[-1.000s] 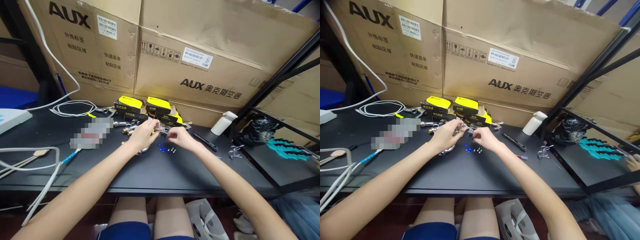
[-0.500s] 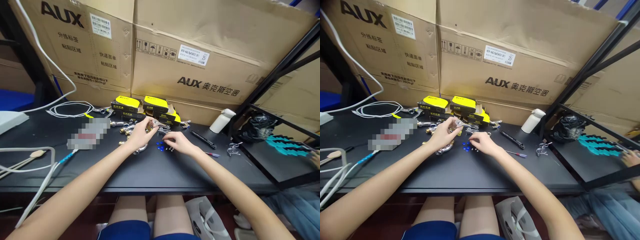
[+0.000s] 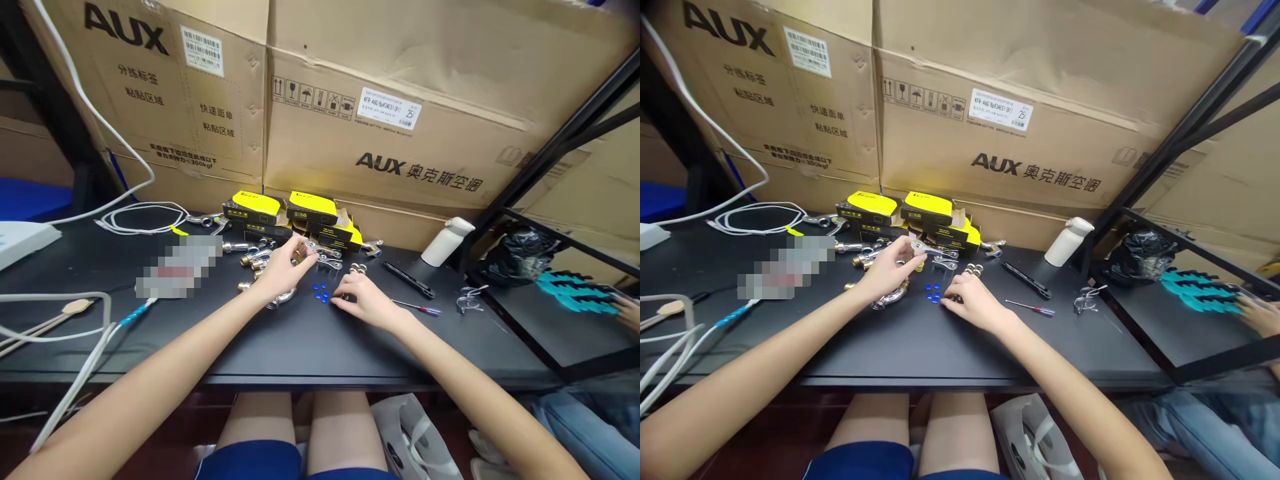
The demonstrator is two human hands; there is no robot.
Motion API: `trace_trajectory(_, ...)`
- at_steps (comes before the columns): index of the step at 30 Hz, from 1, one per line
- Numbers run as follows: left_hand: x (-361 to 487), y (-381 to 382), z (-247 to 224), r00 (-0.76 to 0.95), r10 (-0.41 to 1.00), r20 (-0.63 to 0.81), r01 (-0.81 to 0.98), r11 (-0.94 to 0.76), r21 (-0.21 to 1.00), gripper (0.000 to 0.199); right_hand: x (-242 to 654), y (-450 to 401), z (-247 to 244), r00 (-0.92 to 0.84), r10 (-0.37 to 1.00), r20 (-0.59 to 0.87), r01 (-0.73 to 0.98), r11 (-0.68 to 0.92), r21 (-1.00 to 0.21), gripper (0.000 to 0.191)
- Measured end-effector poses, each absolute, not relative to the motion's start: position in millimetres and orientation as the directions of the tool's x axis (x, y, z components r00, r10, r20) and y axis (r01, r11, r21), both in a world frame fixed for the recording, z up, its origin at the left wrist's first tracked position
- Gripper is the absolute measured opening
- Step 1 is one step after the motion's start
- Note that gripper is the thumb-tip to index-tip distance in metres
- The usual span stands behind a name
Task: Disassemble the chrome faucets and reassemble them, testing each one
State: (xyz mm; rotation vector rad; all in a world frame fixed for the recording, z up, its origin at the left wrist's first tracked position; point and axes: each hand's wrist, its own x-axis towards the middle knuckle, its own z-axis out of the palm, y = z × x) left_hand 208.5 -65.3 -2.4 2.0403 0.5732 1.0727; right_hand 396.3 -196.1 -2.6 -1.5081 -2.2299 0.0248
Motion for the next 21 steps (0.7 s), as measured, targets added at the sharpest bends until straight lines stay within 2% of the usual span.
trace_trajectory(3,209,-66,-3,0.555,0.665,0.500,0.054,-0.629,0.776,0.024,397,-195,-4,-0.311,0.860,0.404,0.851,0.441,-0.286,0.010)
trace_trajectory(5,209,-67,-2,0.566,0.657,0.498,0.059,-0.635,0.770,0.024,400,-191,-2,-0.255,0.839,0.481,0.836,0.441,-0.326,0.010)
trace_trajectory(10,207,-73,2,0.604,0.625,0.494,0.080,-0.664,0.744,0.023,416,-168,1,0.097,0.729,0.677,0.781,0.366,-0.506,0.020)
trace_trajectory(12,207,-76,4,0.626,0.602,0.496,0.087,-0.686,0.722,0.022,421,-161,-4,0.189,0.713,0.676,0.726,0.362,-0.584,0.022)
trace_trajectory(15,208,-82,5,0.649,0.576,0.497,0.084,-0.704,0.705,0.024,420,-159,-14,0.236,0.729,0.643,0.639,0.382,-0.667,0.023)
trace_trajectory(21,214,-98,2,0.726,0.510,0.462,0.054,-0.712,0.700,0.021,400,-181,-13,0.267,0.721,0.640,0.542,0.437,-0.718,0.019)
